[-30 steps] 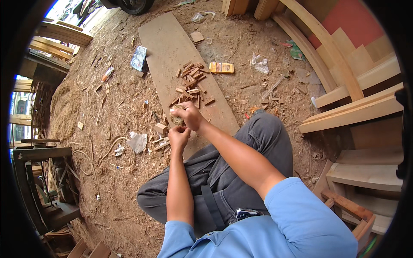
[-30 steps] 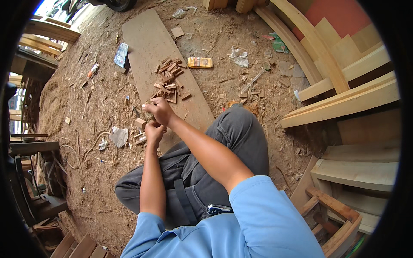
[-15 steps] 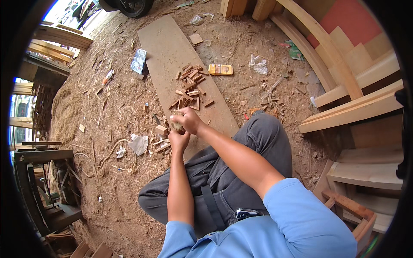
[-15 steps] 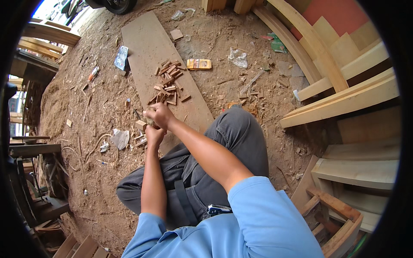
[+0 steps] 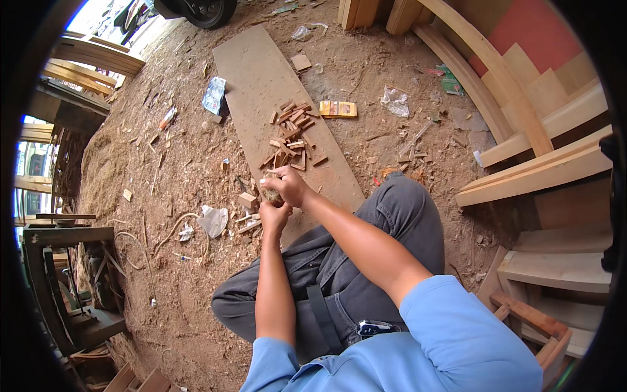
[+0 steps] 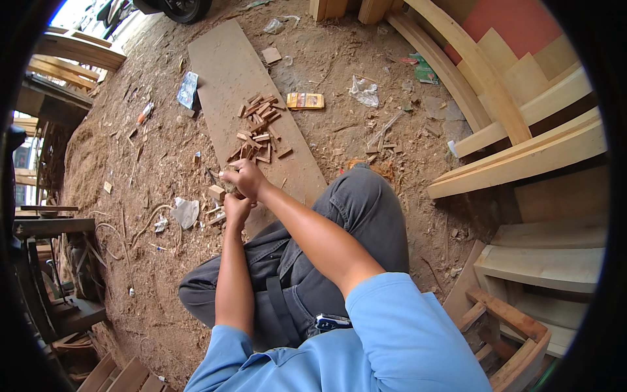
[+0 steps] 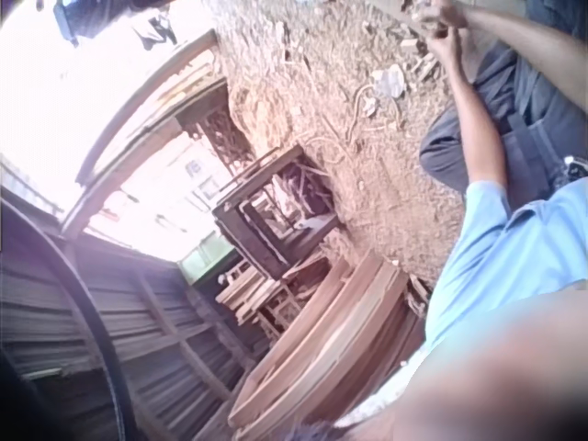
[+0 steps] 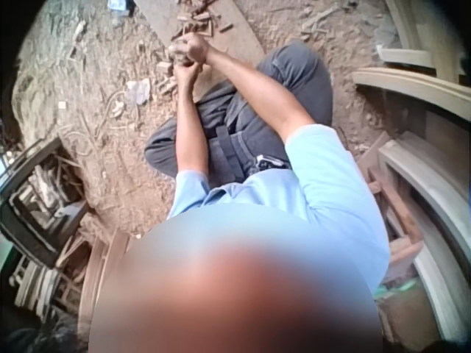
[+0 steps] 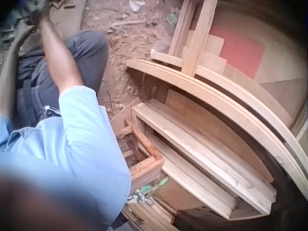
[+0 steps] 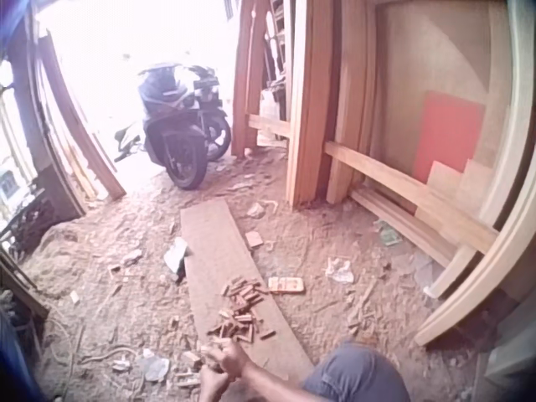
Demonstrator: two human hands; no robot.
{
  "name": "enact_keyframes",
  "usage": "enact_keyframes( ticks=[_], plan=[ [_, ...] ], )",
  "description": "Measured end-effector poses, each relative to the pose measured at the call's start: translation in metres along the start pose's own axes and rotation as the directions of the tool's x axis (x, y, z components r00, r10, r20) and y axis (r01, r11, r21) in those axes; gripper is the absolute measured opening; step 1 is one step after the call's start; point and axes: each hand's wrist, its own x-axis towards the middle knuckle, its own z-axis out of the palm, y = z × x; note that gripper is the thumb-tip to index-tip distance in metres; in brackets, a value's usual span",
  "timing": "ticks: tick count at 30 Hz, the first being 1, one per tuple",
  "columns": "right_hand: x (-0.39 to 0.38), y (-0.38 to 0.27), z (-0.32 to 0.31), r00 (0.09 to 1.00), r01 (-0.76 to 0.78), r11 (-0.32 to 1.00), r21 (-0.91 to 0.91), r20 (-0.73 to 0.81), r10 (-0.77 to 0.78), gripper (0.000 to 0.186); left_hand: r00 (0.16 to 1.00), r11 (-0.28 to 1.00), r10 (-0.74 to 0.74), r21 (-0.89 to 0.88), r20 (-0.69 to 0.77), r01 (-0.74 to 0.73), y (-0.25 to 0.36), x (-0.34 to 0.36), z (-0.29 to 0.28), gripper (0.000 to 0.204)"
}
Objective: The person sits on the floor and uses a chisel to carve and shape small wooden dowels. They hold each dowel in one hand and carefully shave off material with the chisel in the other, creating a pile of wood shavings.
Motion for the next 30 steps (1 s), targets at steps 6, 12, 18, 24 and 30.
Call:
enact_keyframes(
  ticks=[6,12,18,24,30],
  plan=[
    [0.002,-0.009,-0.003,0.995,0.100,0.989,0.106,-0.038,-0.097,0.035,1.000,0.989,0.008,-0.147,0.008,-0.007,0.003,0.001,0.000,0.031],
    [0.001,-0.012,0.002,1.000,0.016,0.997,0.073,0.006,-0.016,0.031,1.000,1.000,0.005,-0.028,-0.006,-0.006,0.004,0.003,-0.002,0.022],
    [0.008,-0.006,-0.003,1.000,-0.003,0.995,0.098,-0.004,0.004,0.038,0.996,0.984,-0.072,-0.157,0.061,0.081,0.000,0.003,0.000,0.019],
    [0.001,-0.003,0.005,0.999,0.042,0.999,0.003,-0.023,-0.042,0.038,0.998,0.996,-0.057,-0.070,0.032,0.059,0.004,0.000,-0.003,0.022],
    [0.003,-0.003,0.001,0.993,0.118,0.980,0.161,-0.024,-0.115,0.024,1.000,0.983,-0.022,-0.183,0.004,0.022,0.002,0.001,-0.001,0.024]
  ],
)
